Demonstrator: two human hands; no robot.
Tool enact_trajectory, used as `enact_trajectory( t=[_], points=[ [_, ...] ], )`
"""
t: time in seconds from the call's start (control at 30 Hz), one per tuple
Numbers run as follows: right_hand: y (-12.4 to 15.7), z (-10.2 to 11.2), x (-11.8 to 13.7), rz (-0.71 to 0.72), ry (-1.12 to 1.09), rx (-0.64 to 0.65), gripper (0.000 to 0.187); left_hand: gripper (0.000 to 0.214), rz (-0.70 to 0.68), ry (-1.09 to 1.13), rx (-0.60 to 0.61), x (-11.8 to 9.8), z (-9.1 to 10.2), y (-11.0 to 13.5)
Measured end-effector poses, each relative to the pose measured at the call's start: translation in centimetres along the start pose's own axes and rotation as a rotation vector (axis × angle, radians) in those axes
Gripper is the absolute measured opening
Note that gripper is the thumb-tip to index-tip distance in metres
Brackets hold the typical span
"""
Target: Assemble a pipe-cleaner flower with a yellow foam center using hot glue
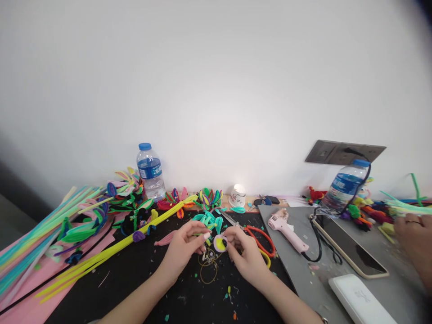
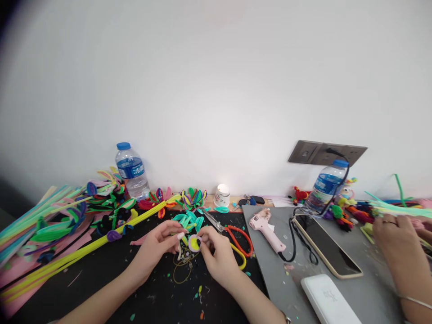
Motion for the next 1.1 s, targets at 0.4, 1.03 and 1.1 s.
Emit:
enact_trajectory(
  t=[0.4, 1.03, 1.1],
  points=[
    [0.6, -1.1, 0.5, -0.055, -0.085, 0.058, 0.003, 0.026, -0.064, -0.001, 0.207, 1.2, -1.2, 1.1],
    [0.6, -1.0, 0.3, -0.116, -0.113, 0.033, 0.008, 0.023, -0.069, 0.024, 0.154, 1.2, -1.1, 1.0],
    [0.6, -1.0, 0.2, -0.111, -0.117, 0.040, 0.009, 0.023, -0.070, 0.035, 0.160, 1.3, -1.1, 1.0]
  ],
)
Point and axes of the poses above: each hand's wrist, its own y-axis away from the middle knuckle, its own z-axis out of the back of the hand, x = y × z, the point moved 5 cm from there along -y, towards the middle knuckle, and after that the axes turned 15 degrees about -x, right-handed, at the moved point
